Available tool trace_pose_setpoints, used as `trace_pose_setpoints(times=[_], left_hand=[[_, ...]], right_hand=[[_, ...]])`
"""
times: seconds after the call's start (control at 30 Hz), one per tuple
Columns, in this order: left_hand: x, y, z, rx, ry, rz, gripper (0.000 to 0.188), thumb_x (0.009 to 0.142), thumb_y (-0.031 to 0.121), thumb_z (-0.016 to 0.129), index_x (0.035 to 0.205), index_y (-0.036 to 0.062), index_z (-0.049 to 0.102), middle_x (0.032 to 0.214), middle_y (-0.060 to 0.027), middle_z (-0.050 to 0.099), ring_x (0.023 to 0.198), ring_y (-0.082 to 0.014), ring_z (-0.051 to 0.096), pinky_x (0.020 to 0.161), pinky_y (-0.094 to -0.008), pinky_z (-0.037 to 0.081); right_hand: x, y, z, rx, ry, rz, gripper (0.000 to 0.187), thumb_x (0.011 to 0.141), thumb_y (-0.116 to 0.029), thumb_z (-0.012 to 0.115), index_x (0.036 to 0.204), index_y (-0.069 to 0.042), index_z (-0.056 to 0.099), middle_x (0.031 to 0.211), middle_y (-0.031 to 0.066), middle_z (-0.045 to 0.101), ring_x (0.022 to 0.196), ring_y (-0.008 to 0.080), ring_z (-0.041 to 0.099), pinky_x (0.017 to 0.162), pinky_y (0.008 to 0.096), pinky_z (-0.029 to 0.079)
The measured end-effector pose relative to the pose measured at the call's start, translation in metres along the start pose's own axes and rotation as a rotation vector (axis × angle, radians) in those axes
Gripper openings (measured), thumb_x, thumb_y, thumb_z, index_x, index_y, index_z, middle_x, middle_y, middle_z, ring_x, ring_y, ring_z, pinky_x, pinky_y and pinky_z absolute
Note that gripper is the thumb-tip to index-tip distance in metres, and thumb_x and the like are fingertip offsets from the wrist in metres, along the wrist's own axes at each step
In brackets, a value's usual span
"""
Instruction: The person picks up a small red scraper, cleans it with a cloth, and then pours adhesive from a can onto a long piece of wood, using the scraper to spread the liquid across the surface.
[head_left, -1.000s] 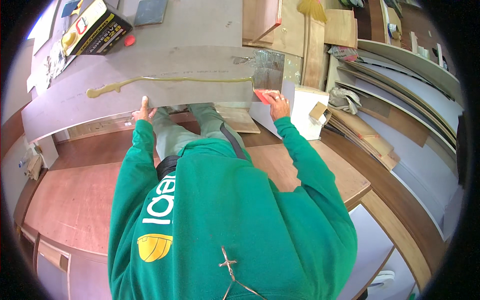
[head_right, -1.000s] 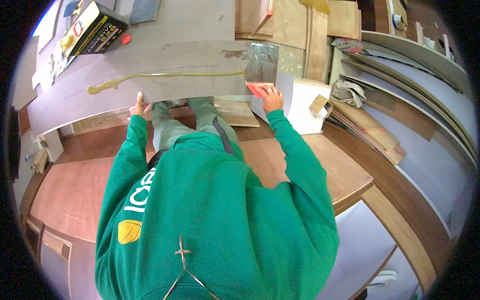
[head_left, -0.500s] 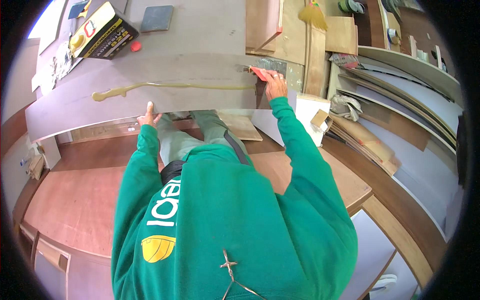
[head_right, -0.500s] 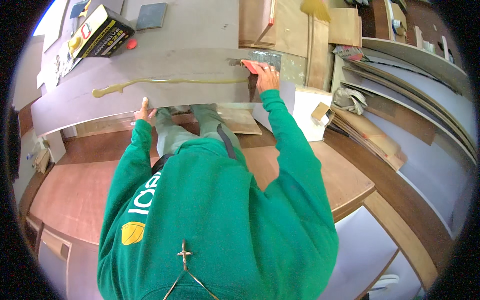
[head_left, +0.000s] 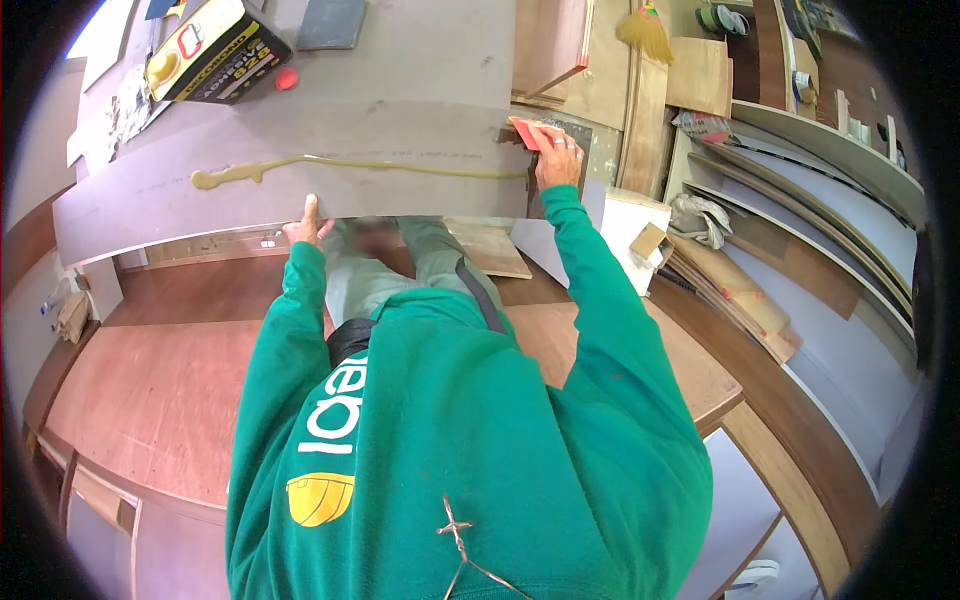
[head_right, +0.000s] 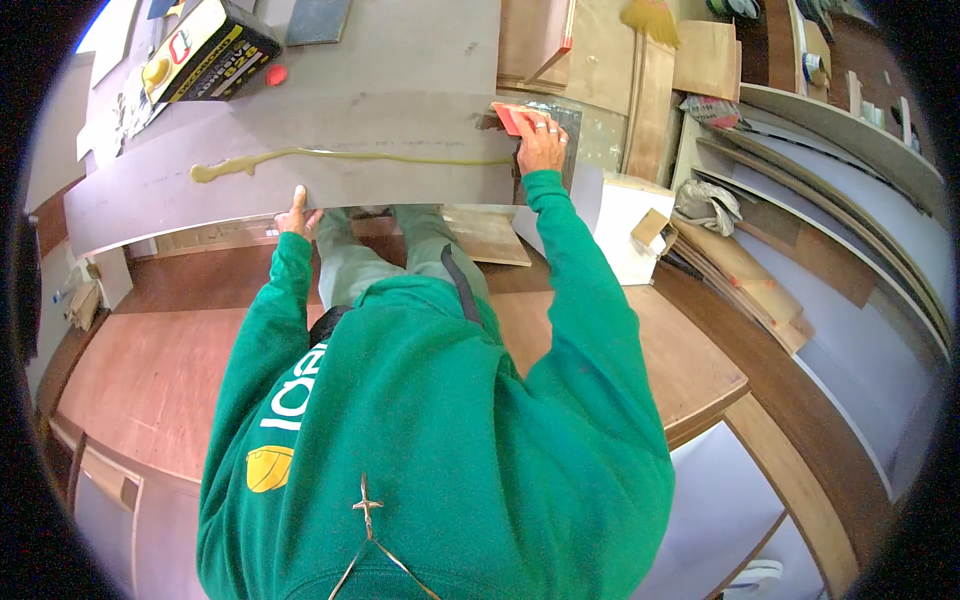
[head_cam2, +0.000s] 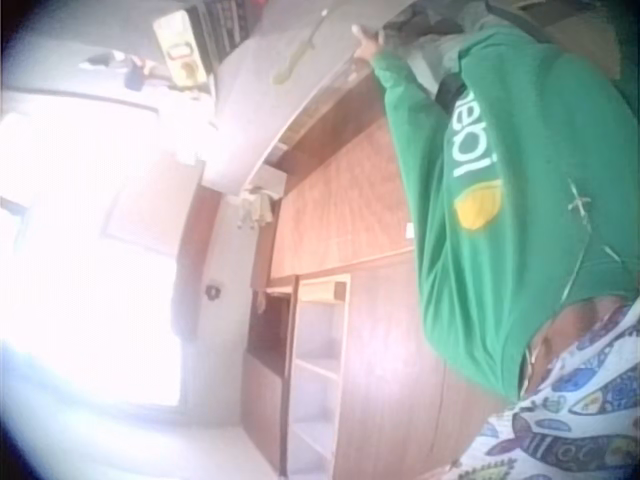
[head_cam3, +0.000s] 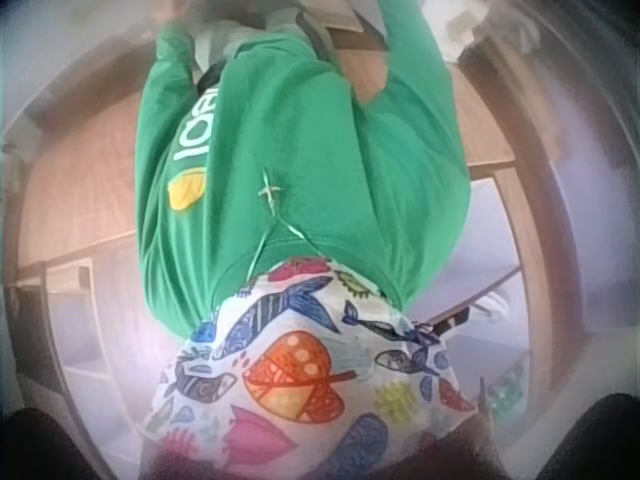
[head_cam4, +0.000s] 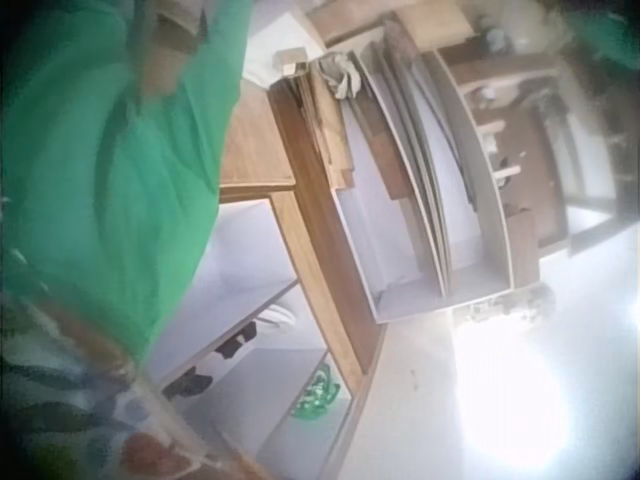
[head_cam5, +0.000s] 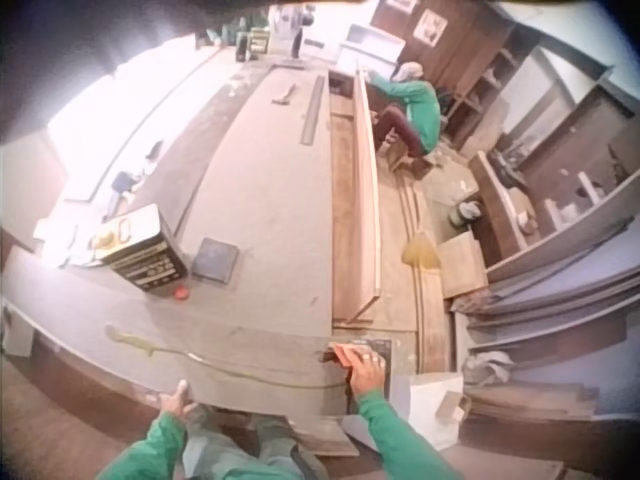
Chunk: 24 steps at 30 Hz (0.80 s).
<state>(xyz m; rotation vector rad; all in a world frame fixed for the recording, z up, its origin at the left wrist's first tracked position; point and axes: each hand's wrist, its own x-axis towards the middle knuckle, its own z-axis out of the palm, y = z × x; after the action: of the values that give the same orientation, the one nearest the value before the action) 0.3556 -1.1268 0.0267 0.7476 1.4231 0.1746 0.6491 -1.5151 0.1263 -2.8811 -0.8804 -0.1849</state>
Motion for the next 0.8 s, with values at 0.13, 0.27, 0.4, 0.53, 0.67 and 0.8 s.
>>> trace_pose_setpoints(times=[0.13,0.27,0.4,0.53,0.67,0.8], left_hand=[[0.001,0.000,-0.003,0.000,-0.064,0.005,0.069,0.077,0.022,0.084,0.121,-0.0036,0.037,0.112,-0.0210,0.057,0.088,-0.0344,0.065,0.070,-0.0484,0.063],[-0.003,0.001,0.001,0.011,-0.023,0.020,0.068,0.077,0.021,0.083,0.123,-0.0008,0.037,0.113,-0.0219,0.058,0.089,-0.0354,0.066,0.072,-0.0498,0.062],[-0.003,0.000,0.000,-0.012,-0.027,0.010,0.069,0.076,0.023,0.084,0.123,-0.0003,0.038,0.113,-0.0219,0.058,0.089,-0.0350,0.066,0.072,-0.0499,0.062],[0.002,-0.001,-0.005,0.032,-0.086,0.017,0.077,0.076,0.024,0.084,0.125,-0.0009,0.031,0.114,-0.0223,0.057,0.089,-0.0346,0.066,0.073,-0.0501,0.062],[0.008,-0.006,-0.008,0.022,-0.070,-0.009,0.084,0.074,0.024,0.086,0.126,-0.0030,0.026,0.117,-0.0236,0.054,0.095,-0.0359,0.064,0.073,-0.0495,0.062],[0.010,-0.007,-0.006,0.028,-0.025,-0.010,0.084,0.074,0.024,0.086,0.125,-0.0040,0.026,0.120,-0.0246,0.050,0.099,-0.0373,0.062,0.075,-0.0491,0.063]], right_hand=[[0.006,0.001,0.005,-0.015,0.051,-0.022,0.041,0.083,-0.008,0.056,0.119,-0.025,0.066,0.118,-0.0012,0.060,0.111,0.0244,0.055,0.097,0.0440,0.039],[0.009,0.000,0.009,-0.023,0.046,-0.002,0.042,0.083,-0.007,0.056,0.119,-0.026,0.066,0.118,-0.0010,0.060,0.111,0.0246,0.055,0.098,0.0448,0.039],[0.007,0.001,0.015,-0.049,0.039,0.002,0.041,0.084,-0.008,0.056,0.119,-0.026,0.066,0.119,-0.0004,0.060,0.113,0.0248,0.054,0.098,0.0450,0.039],[0.004,0.001,0.018,-0.029,0.037,0.015,0.041,0.085,-0.009,0.056,0.120,-0.027,0.066,0.120,0.0004,0.059,0.116,0.0253,0.053,0.099,0.0449,0.039],[0.004,-0.001,0.019,-0.014,0.031,0.029,0.042,0.085,-0.009,0.056,0.121,-0.028,0.066,0.120,0.0010,0.059,0.116,0.0257,0.053,0.099,0.0448,0.039],[0.002,-0.002,0.018,-0.028,0.054,0.014,0.043,0.085,-0.008,0.056,0.122,-0.028,0.066,0.120,0.0012,0.060,0.114,0.0255,0.054,0.098,0.0445,0.039]])
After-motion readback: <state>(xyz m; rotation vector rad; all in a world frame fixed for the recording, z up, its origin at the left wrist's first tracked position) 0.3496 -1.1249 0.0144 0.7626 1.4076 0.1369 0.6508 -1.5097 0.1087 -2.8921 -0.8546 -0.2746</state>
